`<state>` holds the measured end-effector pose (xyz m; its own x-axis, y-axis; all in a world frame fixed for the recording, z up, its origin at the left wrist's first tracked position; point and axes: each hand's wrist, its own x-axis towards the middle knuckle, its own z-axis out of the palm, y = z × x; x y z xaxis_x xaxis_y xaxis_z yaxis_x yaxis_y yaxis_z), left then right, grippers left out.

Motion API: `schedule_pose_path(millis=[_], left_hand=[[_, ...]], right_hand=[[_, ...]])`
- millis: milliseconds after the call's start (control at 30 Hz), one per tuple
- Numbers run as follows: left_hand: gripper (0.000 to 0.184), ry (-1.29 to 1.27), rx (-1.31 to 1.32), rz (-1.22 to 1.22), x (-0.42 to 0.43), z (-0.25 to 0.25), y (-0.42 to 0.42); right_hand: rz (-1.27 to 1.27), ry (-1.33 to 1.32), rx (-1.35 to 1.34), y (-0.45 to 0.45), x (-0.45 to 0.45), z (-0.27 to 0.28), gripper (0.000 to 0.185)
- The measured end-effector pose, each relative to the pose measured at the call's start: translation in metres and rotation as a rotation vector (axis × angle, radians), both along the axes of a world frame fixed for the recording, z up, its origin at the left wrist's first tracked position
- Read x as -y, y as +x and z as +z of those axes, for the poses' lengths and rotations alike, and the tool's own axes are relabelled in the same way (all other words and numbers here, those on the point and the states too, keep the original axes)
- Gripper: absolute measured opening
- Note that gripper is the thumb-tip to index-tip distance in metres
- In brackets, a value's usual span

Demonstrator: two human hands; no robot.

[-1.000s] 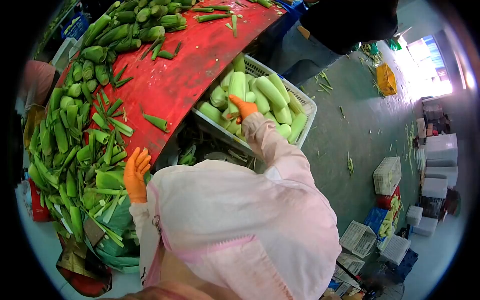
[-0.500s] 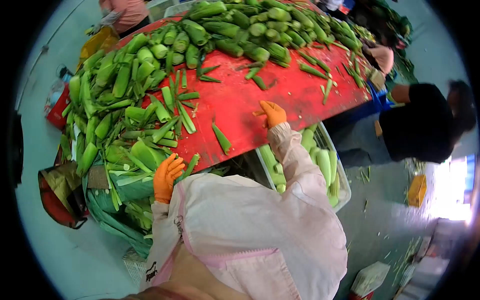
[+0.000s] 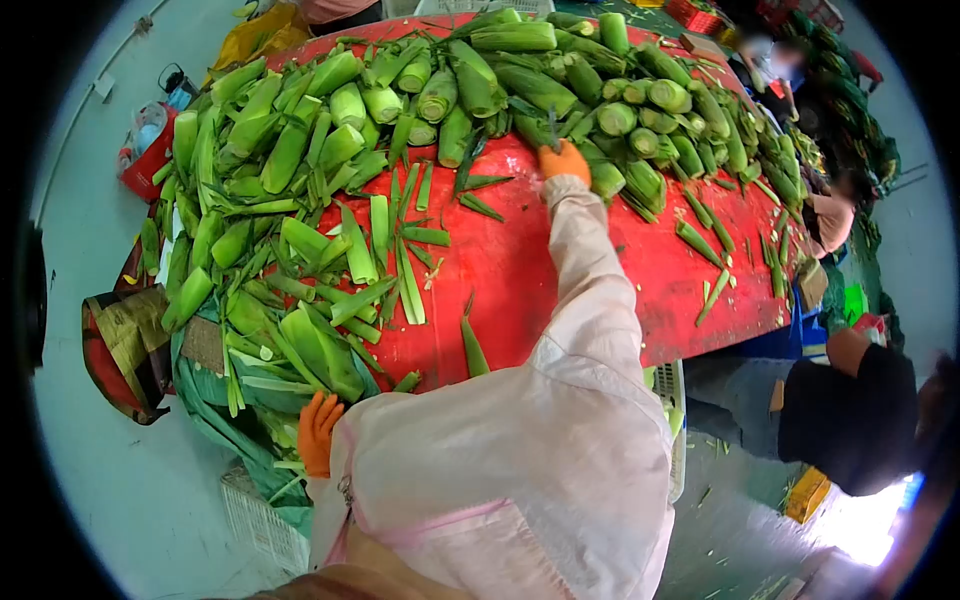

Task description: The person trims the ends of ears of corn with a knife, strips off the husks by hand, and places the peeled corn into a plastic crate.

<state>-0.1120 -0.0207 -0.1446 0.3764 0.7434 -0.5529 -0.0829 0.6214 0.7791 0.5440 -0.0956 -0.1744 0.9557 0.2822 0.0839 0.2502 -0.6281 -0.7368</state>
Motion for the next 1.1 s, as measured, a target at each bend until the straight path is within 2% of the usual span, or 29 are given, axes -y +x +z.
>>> schedule_pose_path(millis=[33, 100, 133, 200, 300, 367, 433, 467, 500, 567, 600, 667, 700, 767, 833, 900, 967, 1033, 1100], left_hand=[[0.049, -0.002, -0.008, 0.013, 0.003, 0.001, -0.002], [0.052, -0.018, -0.060, 0.094, 0.007, 0.004, -0.002], [0.052, -0.017, -0.067, 0.106, 0.006, 0.007, 0.002], [0.051, 0.005, -0.094, 0.127, 0.006, 0.015, 0.013], [0.050, 0.041, -0.103, 0.049, -0.003, 0.033, 0.041], [0.050, 0.061, -0.113, -0.007, -0.010, 0.037, 0.055], [0.051, 0.087, -0.113, -0.056, -0.014, 0.042, 0.069], [0.051, 0.129, -0.137, -0.072, -0.013, 0.047, 0.076], [0.051, 0.170, -0.167, -0.090, -0.011, 0.051, 0.079], [0.049, 0.159, -0.174, -0.081, -0.011, 0.056, 0.083], [0.048, 0.145, -0.172, -0.074, -0.011, 0.058, 0.083], [0.047, 0.145, -0.142, -0.064, -0.013, 0.054, 0.077], [0.045, 0.145, -0.108, -0.039, -0.014, 0.052, 0.075], [0.047, 0.233, -0.174, -0.054, -0.015, 0.061, 0.081], [0.049, 0.306, -0.254, -0.062, -0.019, 0.061, 0.086], [0.048, 0.714, -0.415, -0.172, -0.029, 0.052, 0.091], [0.063, 1.266, -0.664, -0.379, -0.038, 0.082, 0.110], [0.079, 1.627, -0.788, -0.536, -0.039, 0.117, 0.135], [0.091, 1.791, -0.925, -0.684, -0.028, 0.155, 0.147]], right_hand=[[-0.008, -0.123, 0.091, 0.015, 0.001, 0.006, 0.043], [0.022, -0.257, -0.180, 0.055, -0.005, -0.010, 0.049], [0.035, -0.258, -0.186, 0.047, -0.011, -0.002, 0.049], [0.075, -0.556, -0.001, 0.027, -0.018, 0.018, 0.055], [-0.024, -0.667, 0.062, 0.026, -0.034, 0.015, 0.060], [-0.020, -0.631, 0.032, 0.027, -0.031, 0.022, 0.060], [0.222, -0.649, -0.258, 0.029, -0.037, 0.017, 0.059], [0.197, -0.599, -0.190, 0.007, -0.037, 0.032, 0.060], [0.174, -0.579, -0.176, 0.009, -0.040, 0.018, 0.060], [0.150, -0.435, -0.321, 0.014, -0.036, 0.007, 0.060], [0.143, -0.430, -0.325, 0.014, -0.034, -0.010, 0.060], [0.054, -0.209, -0.231, 0.013, -0.031, -0.041, 0.058], [0.075, 0.057, -0.464, -0.018, -0.027, -0.010, 0.052], [0.005, 0.518, -0.785, -0.061, -0.021, -0.015, 0.045], [-0.025, 0.741, -0.988, -0.123, -0.010, -0.001, 0.042], [0.118, 0.723, -1.032, -0.175, 0.002, 0.014, 0.042], [0.295, 0.657, -1.134, -0.220, 0.006, 0.029, 0.042], [0.407, 0.543, -1.156, -0.261, 0.006, 0.062, 0.044], [0.770, 0.378, -1.143, -0.291, -0.004, 0.090, 0.044]])
